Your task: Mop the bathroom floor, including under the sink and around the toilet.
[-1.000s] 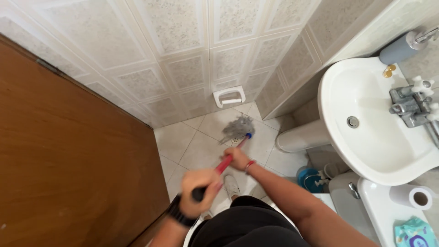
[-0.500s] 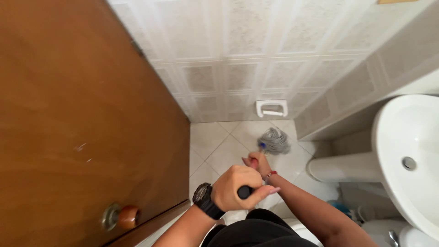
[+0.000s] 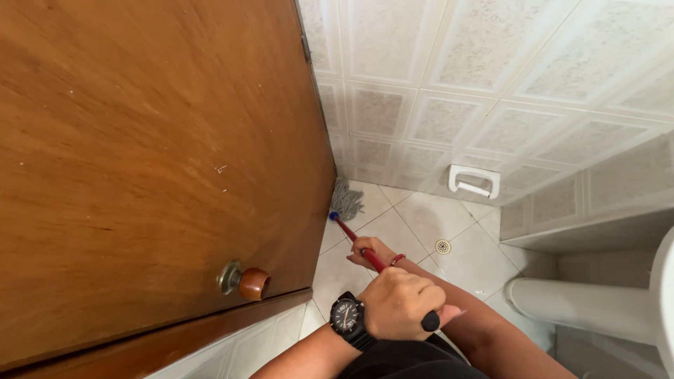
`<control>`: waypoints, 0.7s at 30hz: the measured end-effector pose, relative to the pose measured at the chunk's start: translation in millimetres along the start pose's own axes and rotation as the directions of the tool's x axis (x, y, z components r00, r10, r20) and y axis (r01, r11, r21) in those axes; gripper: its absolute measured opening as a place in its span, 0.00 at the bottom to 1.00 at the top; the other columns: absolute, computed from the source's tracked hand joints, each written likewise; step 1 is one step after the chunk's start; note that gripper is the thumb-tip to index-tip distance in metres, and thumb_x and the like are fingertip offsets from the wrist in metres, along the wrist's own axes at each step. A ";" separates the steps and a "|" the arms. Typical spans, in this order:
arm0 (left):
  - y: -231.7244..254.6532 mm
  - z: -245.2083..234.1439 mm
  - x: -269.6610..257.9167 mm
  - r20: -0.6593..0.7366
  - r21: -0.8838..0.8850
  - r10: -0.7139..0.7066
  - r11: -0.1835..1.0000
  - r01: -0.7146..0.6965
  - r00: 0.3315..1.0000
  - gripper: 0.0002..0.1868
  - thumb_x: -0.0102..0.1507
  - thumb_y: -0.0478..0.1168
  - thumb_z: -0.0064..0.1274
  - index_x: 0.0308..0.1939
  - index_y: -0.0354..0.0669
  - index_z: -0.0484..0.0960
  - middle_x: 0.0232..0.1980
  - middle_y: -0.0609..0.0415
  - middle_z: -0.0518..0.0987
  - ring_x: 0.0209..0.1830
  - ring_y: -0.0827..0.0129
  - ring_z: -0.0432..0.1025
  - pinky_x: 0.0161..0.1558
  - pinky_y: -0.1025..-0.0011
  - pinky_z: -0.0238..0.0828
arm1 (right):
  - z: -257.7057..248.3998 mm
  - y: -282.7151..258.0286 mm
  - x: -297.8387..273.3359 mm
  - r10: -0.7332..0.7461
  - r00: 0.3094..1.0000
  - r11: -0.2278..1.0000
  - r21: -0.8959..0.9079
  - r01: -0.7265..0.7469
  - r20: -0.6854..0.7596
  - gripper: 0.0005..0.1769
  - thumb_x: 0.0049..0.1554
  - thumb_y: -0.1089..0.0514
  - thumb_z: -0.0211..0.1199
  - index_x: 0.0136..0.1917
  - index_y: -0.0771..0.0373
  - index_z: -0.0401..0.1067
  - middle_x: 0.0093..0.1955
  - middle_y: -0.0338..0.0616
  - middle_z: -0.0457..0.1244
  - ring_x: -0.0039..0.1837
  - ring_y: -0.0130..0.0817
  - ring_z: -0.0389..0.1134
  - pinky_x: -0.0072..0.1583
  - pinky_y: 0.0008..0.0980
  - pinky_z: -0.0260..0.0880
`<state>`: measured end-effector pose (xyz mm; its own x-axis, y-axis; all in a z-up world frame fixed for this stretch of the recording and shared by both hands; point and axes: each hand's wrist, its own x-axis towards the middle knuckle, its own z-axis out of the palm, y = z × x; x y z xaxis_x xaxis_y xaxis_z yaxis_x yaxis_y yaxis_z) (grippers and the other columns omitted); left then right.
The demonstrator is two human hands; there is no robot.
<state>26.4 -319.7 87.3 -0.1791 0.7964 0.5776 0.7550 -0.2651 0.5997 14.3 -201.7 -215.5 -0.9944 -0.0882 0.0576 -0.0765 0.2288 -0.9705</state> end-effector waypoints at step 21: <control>-32.6 62.0 94.1 0.000 -0.564 -0.094 0.822 0.078 0.996 0.09 0.61 0.27 0.56 0.27 0.38 0.75 0.27 0.54 0.79 0.28 0.64 0.79 0.41 0.67 0.80 | -137.1 26.0 -180.5 0.198 0.738 0.863 -0.243 -0.444 -0.645 0.19 0.54 0.56 0.67 0.28 0.65 0.65 0.30 0.54 0.62 0.37 0.54 0.65 0.42 0.47 0.66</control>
<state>24.0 -202.4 87.7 -0.2498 0.8177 0.5186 0.2514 -0.4625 0.8502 181.8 -46.9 -219.0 -0.7958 0.6055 0.0017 0.3576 0.4723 -0.8056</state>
